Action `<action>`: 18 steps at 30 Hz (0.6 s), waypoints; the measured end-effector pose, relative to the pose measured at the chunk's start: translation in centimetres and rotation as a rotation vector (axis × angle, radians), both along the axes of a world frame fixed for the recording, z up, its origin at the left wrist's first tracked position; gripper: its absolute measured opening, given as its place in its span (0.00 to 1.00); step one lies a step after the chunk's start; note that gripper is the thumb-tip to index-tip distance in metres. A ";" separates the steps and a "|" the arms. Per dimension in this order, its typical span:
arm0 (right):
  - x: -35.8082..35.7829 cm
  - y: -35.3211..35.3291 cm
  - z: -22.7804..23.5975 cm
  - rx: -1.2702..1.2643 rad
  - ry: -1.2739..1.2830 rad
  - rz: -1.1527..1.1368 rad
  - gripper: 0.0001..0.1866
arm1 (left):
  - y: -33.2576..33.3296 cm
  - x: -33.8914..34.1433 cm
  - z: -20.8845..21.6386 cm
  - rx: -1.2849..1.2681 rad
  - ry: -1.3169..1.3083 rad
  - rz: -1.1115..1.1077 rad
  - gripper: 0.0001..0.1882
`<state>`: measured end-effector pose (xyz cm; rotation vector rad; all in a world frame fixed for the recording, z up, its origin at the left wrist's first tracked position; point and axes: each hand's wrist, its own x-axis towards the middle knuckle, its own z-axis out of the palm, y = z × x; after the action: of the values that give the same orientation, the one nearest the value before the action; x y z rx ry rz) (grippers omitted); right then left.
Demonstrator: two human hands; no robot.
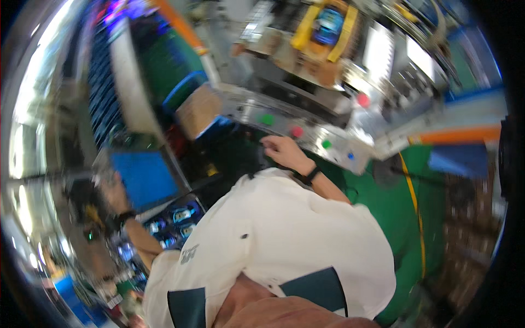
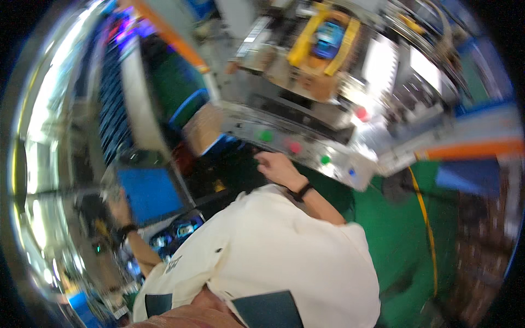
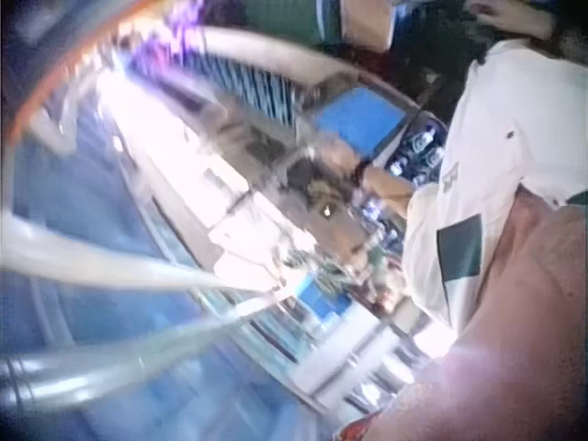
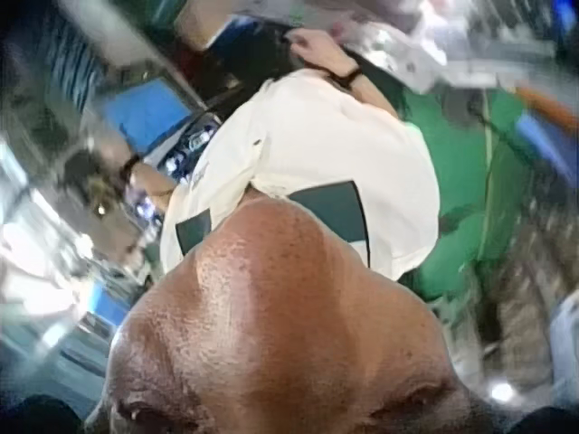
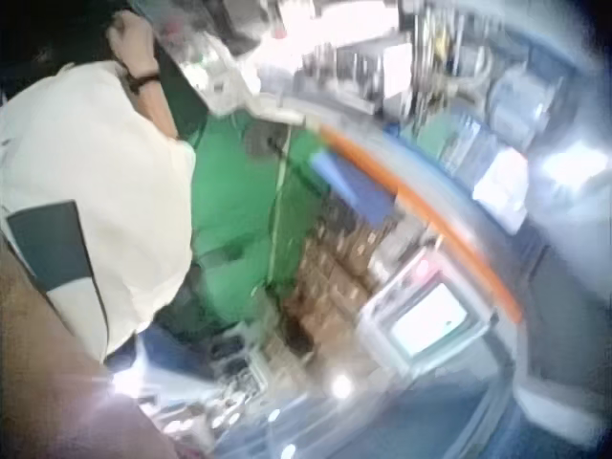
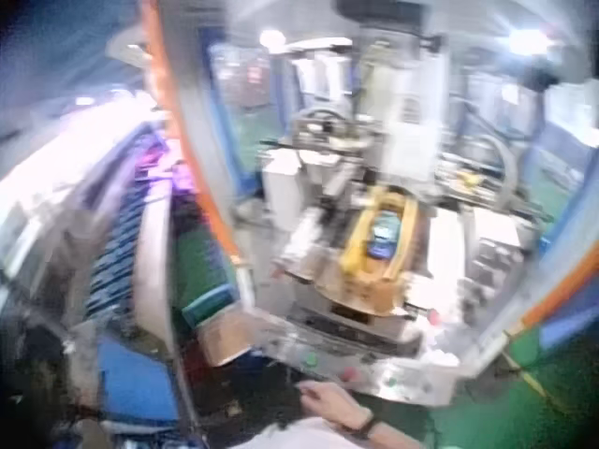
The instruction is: Operating a specialized machine to process athletic shoes in a factory setting.
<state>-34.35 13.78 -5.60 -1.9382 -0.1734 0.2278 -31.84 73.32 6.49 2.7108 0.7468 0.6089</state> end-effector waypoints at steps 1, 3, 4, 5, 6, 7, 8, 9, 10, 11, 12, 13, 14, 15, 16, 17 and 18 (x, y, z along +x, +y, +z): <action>-0.1 -0.2 -0.2 0.011 -0.021 -0.002 0.18 | -1.0 -0.4 0.3 0.090 0.124 -0.022 0.45; -0.2 -0.4 -0.6 0.025 -0.048 0.003 0.18 | -3.3 -1.5 0.0 0.191 0.213 0.120 0.48; -0.2 -0.5 -0.9 0.018 -0.023 0.006 0.17 | -3.7 -1.8 0.1 0.230 0.234 0.074 0.49; -0.1 -0.4 -1.1 0.021 0.045 0.020 0.13 | -4.2 -2.2 -0.1 0.334 0.273 0.091 0.52; 0.0 -0.3 -1.4 0.079 0.026 0.069 0.13 | -4.2 -2.5 0.2 0.304 0.337 0.075 0.54; 0.4 0.0 -1.5 0.097 0.100 0.084 0.14 | -4.0 -2.8 0.2 0.364 0.376 0.079 0.54; 0.6 0.3 -1.6 0.090 0.077 0.141 0.14 | -3.4 -3.1 0.6 0.340 0.436 0.015 0.55; 1.1 0.7 -1.4 0.066 0.114 0.158 0.14 | -2.7 -3.5 1.0 0.346 0.434 0.067 0.55; 1.5 1.2 -1.4 0.010 0.190 0.179 0.15 | -2.2 -4.0 1.3 0.323 0.446 -0.049 0.57; 2.0 1.7 -1.2 0.016 0.183 0.220 0.15 | -1.5 -4.5 1.6 0.300 0.468 -0.154 0.59; 2.5 2.3 -1.0 0.055 0.131 0.271 0.15 | -1.1 -5.0 1.8 0.275 0.412 -0.216 0.58; 3.2 2.8 -0.7 0.036 0.168 0.292 0.15 | -0.8 -5.5 2.0 0.272 0.389 -0.219 0.58; 3.8 3.5 -0.4 0.049 0.136 0.319 0.15 | -0.6 -5.7 2.1 0.269 0.375 -0.246 0.55; 4.6 4.3 -0.1 0.061 0.097 0.344 0.15 | -0.5 -5.9 2.1 0.255 0.352 -0.294 0.53; 5.3 4.9 0.2 0.069 0.072 0.366 0.15 | -0.5 -6.1 2.1 0.256 0.355 -0.262 0.53; 6.0 5.6 0.5 0.059 0.058 0.385 0.15 | -0.5 -6.0 2.0 0.274 0.324 -0.268 0.50; 6.7 6.3 0.7 0.057 0.027 0.392 0.15 | -0.6 -5.9 2.0 0.284 0.284 -0.288 0.47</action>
<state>-27.63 20.13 -4.87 -1.8307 -0.5370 0.5022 -37.77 72.70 8.51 3.1306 0.3327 0.2828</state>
